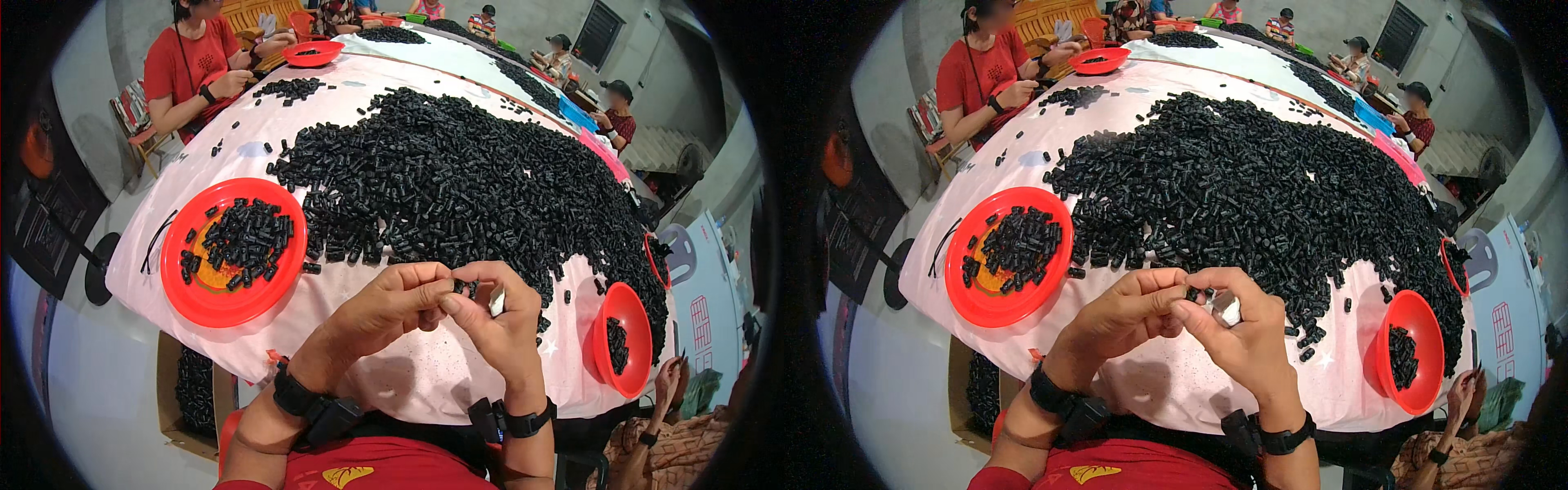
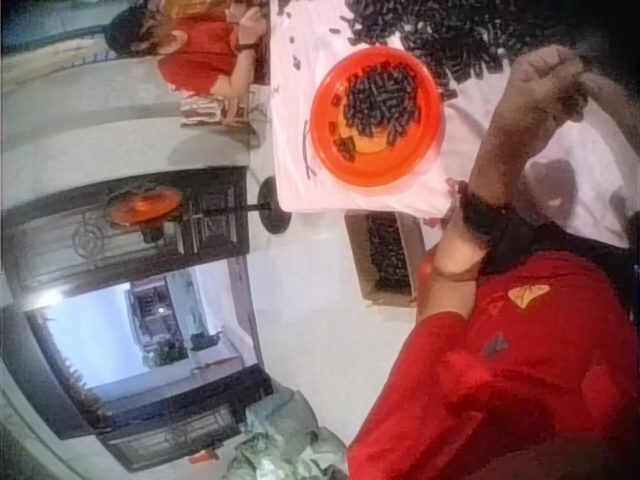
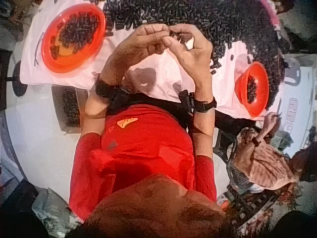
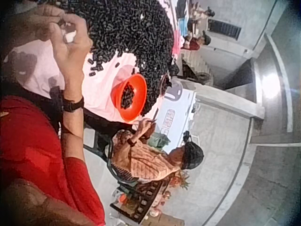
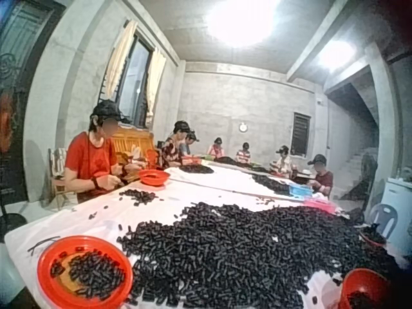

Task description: Sorting and inspecting small black components at a communal table.

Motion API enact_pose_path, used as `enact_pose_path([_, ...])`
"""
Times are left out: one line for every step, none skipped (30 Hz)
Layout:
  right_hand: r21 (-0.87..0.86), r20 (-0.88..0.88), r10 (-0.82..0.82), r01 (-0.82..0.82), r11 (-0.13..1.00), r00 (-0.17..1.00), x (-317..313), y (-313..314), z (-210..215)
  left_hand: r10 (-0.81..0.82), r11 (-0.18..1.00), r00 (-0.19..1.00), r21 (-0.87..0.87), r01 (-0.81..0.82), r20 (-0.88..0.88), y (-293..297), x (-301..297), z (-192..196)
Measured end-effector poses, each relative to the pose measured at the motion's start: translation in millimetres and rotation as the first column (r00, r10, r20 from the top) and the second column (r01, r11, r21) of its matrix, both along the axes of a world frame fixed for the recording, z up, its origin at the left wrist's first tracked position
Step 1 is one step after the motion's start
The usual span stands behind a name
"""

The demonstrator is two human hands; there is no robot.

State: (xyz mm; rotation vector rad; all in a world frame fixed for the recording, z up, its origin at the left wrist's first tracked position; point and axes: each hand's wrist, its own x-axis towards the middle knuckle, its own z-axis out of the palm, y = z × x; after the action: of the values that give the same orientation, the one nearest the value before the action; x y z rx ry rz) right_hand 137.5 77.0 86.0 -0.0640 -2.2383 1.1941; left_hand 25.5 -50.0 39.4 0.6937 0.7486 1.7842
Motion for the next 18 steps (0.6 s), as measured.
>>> enact_pose_path([0.000, 0.000, -0.002, 0.002, 1.000, 1.000, 0, 1, 0, -0.002, 1.000, 1.000, 0.000, 0.002, 0.000, 0, 1, 1])
enact_pose_path([-0.062, 0.002, 0.011, -0.011, 0.998, 1.000, 0, 1, 0, -0.013, 1.000, 1.000, 0.004, 0.013, 0.022, 0, 2, 2])
enact_pose_path([-0.125, 0.002, 0.028, -0.027, 0.992, 1.000, -1, 1, 0, -0.021, 1.000, 0.999, 0.008, 0.021, 0.042, 0, 2, 4])
enact_pose_path([-0.126, 0.001, 0.028, -0.028, 0.992, 1.000, -1, 3, -2, -0.021, 1.000, 0.999, 0.007, 0.021, 0.041, 0, 3, 4])
enact_pose_path([-0.162, -0.008, 0.030, -0.031, 0.986, 1.000, -2, 6, -5, -0.033, 0.999, 0.999, 0.003, 0.033, 0.037, 1, 3, 3])
enact_pose_path([-0.198, -0.016, 0.030, -0.032, 0.980, 0.999, -3, 7, -7, -0.046, 0.999, 0.998, 0.000, 0.046, 0.034, 1, 3, 2])
enact_pose_path([-0.197, -0.016, 0.029, -0.032, 0.980, 0.999, -3, 6, -7, -0.047, 0.999, 0.998, 0.001, 0.047, 0.034, 1, 3, 2])
enact_pose_path([-0.272, -0.016, 0.013, -0.017, 0.962, 1.000, -4, 3, -7, -0.038, 0.999, 0.999, -0.001, 0.038, 0.039, 1, 3, 2])
enact_pose_path([-0.346, -0.016, -0.001, -0.004, 0.938, 1.000, -5, 1, -7, -0.027, 1.000, 0.999, -0.004, 0.028, 0.043, 0, 3, 2])
enact_pose_path([-0.346, -0.017, 0.002, -0.008, 0.938, 1.000, -6, 2, -10, -0.024, 1.000, 0.999, -0.004, 0.024, 0.042, -1, 0, 2])
enact_pose_path([-0.347, 0.010, -0.048, 0.049, 0.937, 0.999, -7, 6, -13, 0.022, 1.000, 1.000, 0.002, -0.022, -0.006, -3, -6, 2])
enact_pose_path([-0.347, 0.034, -0.097, 0.103, 0.932, 0.995, -7, 8, -14, 0.070, 0.998, 0.996, 0.009, -0.070, -0.057, -6, -11, 5])
enact_pose_path([-0.421, 0.053, -0.109, 0.121, 0.899, 0.993, -5, 8, -11, 0.169, 0.985, 0.986, 0.021, -0.168, -0.004, -11, -20, 11])
enact_pose_path([-0.398, 0.066, -0.143, 0.157, 0.904, 0.988, -5, 13, -13, 0.330, 0.941, 0.929, 0.017, -0.338, 0.168, -15, -28, 13])
enact_pose_path([-0.412, 0.089, -0.154, 0.177, 0.894, 0.984, -2, 18, -11, 0.368, 0.905, 0.886, 0.110, -0.411, 0.281, -25, -37, 18])
enact_pose_path([-0.426, 0.108, -0.158, 0.189, 0.885, 0.982, 0, 21, -8, 0.288, 0.882, 0.843, 0.217, -0.418, 0.455, -34, -51, 17])
enact_pose_path([-0.410, 0.049, -0.180, 0.184, 0.893, 0.983, -1, 24, -12, 0.324, 0.825, 0.785, 0.249, -0.508, 0.527, -44, -63, 16])
enact_pose_path([-0.402, 0.069, -0.203, 0.213, 0.890, 0.977, -2, 25, -11, 0.311, 0.768, 0.724, 0.285, -0.573, 0.616, -54, -74, 14])
